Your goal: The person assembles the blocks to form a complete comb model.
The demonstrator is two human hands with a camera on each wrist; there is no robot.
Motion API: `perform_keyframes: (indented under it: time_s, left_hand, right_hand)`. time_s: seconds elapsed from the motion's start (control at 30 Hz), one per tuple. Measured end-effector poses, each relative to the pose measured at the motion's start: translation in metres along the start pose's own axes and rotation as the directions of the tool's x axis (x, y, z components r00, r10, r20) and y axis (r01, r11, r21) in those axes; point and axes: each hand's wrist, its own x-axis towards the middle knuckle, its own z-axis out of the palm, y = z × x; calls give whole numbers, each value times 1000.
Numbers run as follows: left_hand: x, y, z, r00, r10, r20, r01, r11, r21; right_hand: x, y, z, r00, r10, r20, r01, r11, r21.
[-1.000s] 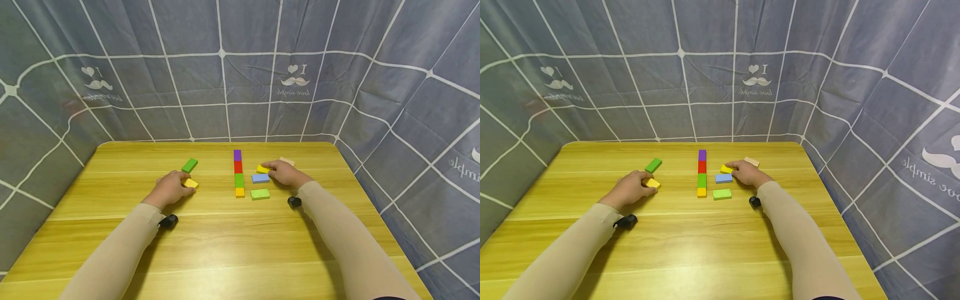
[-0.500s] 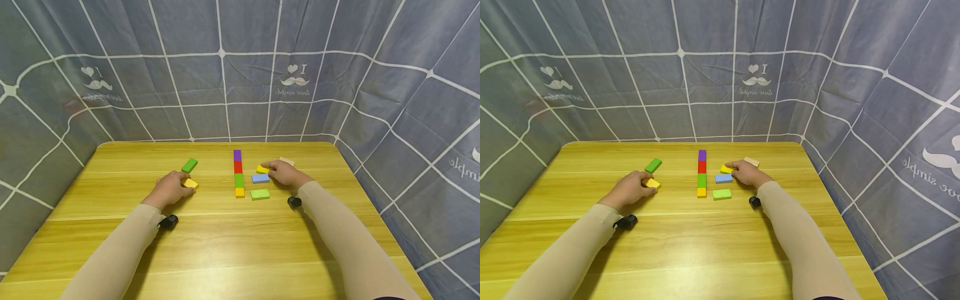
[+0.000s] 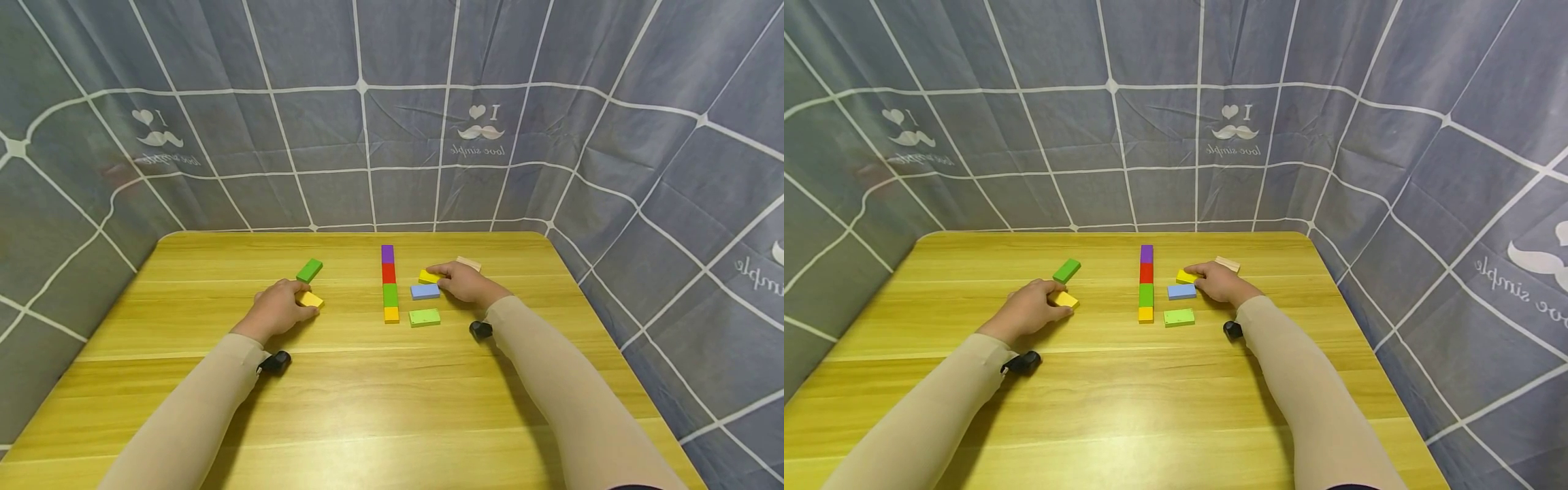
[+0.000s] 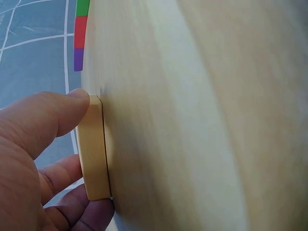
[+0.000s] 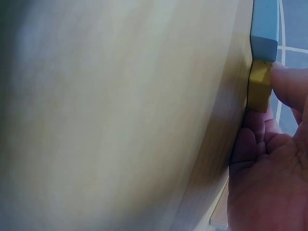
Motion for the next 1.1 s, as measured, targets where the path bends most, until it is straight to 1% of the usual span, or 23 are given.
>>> perform_keyframes:
  time_s: [0.37, 0.67, 1.1]
  left_hand:
    - [0, 0, 0, 1000, 6, -3, -6, 1000, 13]
    - [0, 0, 1, 1000, 9, -7, -8, 1000, 16]
    - [-1, 1, 1, 1000, 13, -12, -13, 1000, 28]
  right_hand:
    - [1, 0, -1, 1000, -14, 0, 14, 1000, -1]
    - [0, 0, -2, 1000, -5, 8, 5, 1000, -4]
    - [1, 1, -1, 1000, 1, 6, -1, 1000, 18]
